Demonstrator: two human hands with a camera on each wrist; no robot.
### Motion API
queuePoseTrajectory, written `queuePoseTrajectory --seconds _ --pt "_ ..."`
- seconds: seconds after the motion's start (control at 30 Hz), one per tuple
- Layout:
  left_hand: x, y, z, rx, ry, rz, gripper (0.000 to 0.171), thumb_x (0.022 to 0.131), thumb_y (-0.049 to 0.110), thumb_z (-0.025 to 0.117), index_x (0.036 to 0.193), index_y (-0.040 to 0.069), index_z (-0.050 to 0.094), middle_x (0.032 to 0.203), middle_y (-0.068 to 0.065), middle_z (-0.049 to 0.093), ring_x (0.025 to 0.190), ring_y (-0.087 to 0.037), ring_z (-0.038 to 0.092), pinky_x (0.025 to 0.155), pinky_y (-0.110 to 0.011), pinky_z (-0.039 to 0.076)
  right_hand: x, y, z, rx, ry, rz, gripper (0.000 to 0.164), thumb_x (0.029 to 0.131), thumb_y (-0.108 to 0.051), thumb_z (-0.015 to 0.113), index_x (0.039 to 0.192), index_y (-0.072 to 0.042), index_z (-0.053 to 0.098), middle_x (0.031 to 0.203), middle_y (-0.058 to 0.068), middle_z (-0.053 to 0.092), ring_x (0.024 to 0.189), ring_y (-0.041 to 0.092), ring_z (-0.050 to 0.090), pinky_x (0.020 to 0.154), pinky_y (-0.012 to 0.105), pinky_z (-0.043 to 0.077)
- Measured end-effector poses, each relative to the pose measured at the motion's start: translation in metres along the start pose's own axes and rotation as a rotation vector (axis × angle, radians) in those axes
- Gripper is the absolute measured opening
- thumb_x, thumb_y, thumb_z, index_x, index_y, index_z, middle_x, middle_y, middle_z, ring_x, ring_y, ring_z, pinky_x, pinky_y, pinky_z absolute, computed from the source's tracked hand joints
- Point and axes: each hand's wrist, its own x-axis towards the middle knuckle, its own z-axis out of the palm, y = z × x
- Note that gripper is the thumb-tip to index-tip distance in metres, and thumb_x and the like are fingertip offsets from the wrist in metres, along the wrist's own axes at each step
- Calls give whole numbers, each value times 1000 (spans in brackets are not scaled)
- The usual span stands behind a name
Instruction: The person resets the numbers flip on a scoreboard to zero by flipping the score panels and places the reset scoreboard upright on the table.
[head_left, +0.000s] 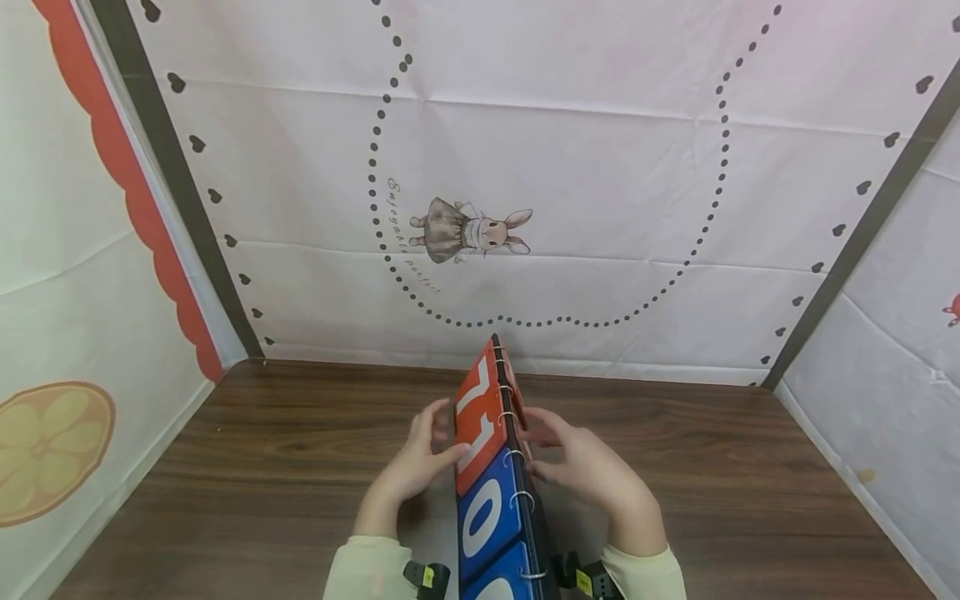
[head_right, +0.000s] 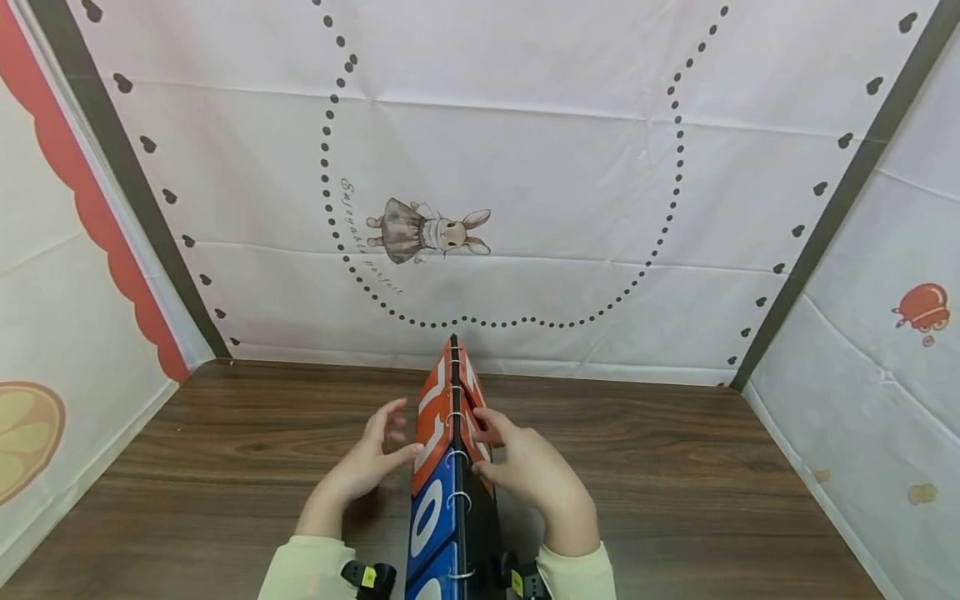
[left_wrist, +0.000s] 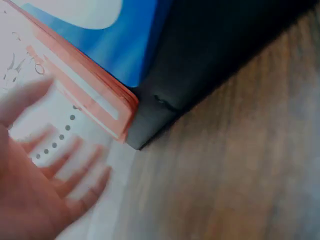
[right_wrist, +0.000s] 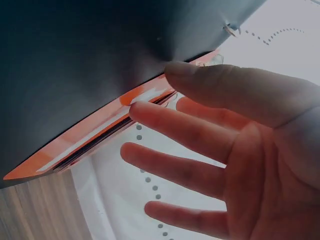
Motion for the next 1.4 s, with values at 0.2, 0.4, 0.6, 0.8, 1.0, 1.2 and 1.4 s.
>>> queuePoseTrajectory --seconds 0.2,0.4,0.6,0.8,1.0,1.2,1.4 --pt "-3 14 -3 -97 -81 207 64 88 27 63 142 35 29 146 -5 24 129 -35 27 91 -58 39 4 1 3 -103 93 16 51 85 -25 67 132 -16 48 114 8 63 103 27 59 79 48 50" --pt "-6 21 -3 -111 -175 186 55 91 20 58 140 34 37 149 -2 27 131 -36 29 93 -62 34 5 1 5 -181 110 79 49 86 -29 66 130 -17 49 85 -1 63 71 15 57 61 32 49" --pt "-13 33 -5 -111 -184 203 49 92 14 56 139 21 42 150 -2 26 134 -34 24 95 -63 32 2 0 5 -138 32 95 53 92 -32 56 138 -12 40 72 -1 62 62 13 55 57 31 44" --pt "-21 43 -7 -116 -176 199 48 93 16 56 139 20 42 149 -2 28 130 -38 29 91 -62 36 -3 -3 1 -145 27 135 54 96 -33 48 144 -13 31 95 8 65 84 19 62 80 50 47" --pt "-12 30 -4 -104 -169 173 50 91 18 58 138 24 43 149 2 28 133 -36 26 92 -61 36 -13 -8 -8 -188 64 207 64 90 -37 58 145 -21 29 126 16 54 110 33 54 87 59 41" --pt "-6 21 -4 -109 -189 195 50 90 22 60 138 29 43 150 4 27 135 -32 23 92 -59 38 -26 -20 -17 -250 109 229 71 87 -38 61 146 -25 25 124 12 56 99 25 57 82 55 46" --pt "-6 19 -4 -109 -199 217 50 90 24 60 136 31 44 150 5 27 136 -29 22 93 -57 38 -37 -31 -19 -238 149 179 71 88 -35 61 147 -25 23 121 7 58 100 23 58 80 51 48"
